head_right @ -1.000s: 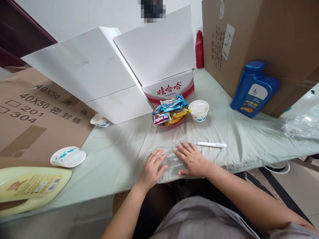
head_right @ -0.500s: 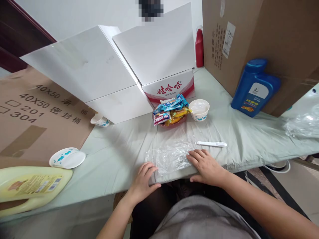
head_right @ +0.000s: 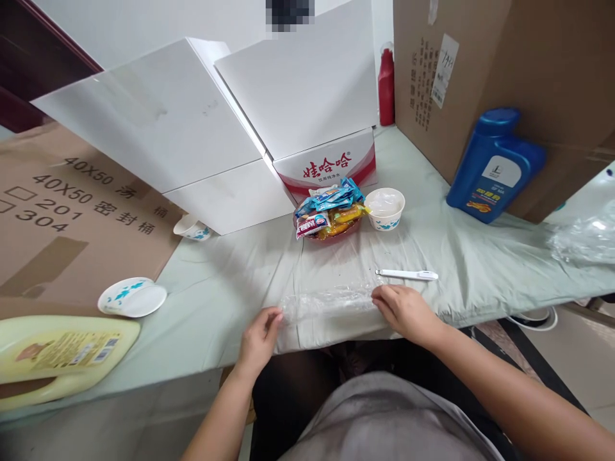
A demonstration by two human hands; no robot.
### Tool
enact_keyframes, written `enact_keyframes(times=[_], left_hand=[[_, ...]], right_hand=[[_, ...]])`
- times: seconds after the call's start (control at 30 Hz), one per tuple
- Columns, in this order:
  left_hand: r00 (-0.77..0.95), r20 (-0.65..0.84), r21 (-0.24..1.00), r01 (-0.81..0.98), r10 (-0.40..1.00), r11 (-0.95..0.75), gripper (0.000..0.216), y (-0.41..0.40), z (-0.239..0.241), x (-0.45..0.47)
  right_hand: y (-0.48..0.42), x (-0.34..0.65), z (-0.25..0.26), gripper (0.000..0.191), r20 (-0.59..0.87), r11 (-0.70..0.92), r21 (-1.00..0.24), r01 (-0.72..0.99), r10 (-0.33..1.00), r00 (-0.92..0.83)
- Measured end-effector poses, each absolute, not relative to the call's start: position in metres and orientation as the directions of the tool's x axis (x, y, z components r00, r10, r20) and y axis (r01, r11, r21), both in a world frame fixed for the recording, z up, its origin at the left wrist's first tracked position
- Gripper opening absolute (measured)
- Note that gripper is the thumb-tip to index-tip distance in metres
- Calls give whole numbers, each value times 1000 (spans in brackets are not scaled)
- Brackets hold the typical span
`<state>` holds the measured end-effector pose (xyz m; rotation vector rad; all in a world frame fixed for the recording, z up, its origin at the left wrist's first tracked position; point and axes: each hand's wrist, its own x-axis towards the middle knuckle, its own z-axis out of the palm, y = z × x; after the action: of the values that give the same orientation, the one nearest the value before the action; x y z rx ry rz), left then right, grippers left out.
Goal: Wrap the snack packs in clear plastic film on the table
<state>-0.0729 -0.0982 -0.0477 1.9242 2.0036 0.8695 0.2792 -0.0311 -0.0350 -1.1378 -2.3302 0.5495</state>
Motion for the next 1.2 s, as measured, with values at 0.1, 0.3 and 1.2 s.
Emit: enact_keyframes(times=[0.1, 0.3, 1.2], left_hand=[[-174, 246, 523, 852, 954, 20, 21, -81, -58, -69], [-212, 331, 388, 919, 919, 73, 24, -67, -62, -63], [464, 321, 318, 769, 826, -555, 39, -107, -55, 46]], right_hand=[[-16, 268, -45, 27, 175, 457, -483, 747, 886, -430], [-10, 260, -58, 30, 169, 392, -286, 874, 919, -357], [-78, 286, -31, 28, 215, 763, -328, 557, 634, -742]])
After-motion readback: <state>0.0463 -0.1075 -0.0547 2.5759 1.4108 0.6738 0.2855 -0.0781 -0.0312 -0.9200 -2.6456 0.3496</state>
